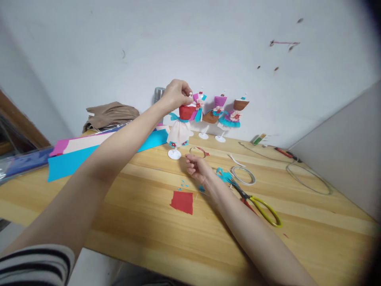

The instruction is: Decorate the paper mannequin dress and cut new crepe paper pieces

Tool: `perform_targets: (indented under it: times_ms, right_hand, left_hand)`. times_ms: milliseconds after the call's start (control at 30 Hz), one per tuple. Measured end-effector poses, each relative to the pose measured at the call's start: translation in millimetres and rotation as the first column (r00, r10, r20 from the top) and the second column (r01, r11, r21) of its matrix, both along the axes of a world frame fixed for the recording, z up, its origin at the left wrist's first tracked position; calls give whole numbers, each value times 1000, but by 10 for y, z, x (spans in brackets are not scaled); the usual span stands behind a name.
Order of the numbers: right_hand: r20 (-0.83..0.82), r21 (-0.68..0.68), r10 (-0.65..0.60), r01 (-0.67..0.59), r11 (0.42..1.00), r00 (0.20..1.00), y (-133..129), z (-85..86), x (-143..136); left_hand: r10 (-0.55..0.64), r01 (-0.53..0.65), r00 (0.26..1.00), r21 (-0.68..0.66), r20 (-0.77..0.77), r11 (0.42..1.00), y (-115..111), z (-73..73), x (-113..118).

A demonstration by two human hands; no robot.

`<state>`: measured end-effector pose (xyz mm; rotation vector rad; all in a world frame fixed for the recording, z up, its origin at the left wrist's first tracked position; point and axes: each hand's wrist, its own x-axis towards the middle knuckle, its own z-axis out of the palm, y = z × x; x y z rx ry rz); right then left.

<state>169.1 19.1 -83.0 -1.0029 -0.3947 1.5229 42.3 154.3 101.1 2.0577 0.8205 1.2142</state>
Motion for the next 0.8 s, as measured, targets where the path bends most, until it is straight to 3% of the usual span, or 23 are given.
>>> perform_targets:
  times_ms: [333,800]
  right_hand:
    - [19,-43,-8,9,999,1000,-34,10,-17]
    - [7,-32,27,-27,999,1000,-81,51,-63]
  left_hand:
    - [-1,5,999,123,-33,992,22,-117,-75]
    - [-15,47,989,215,-147,975,-105,-28,-216]
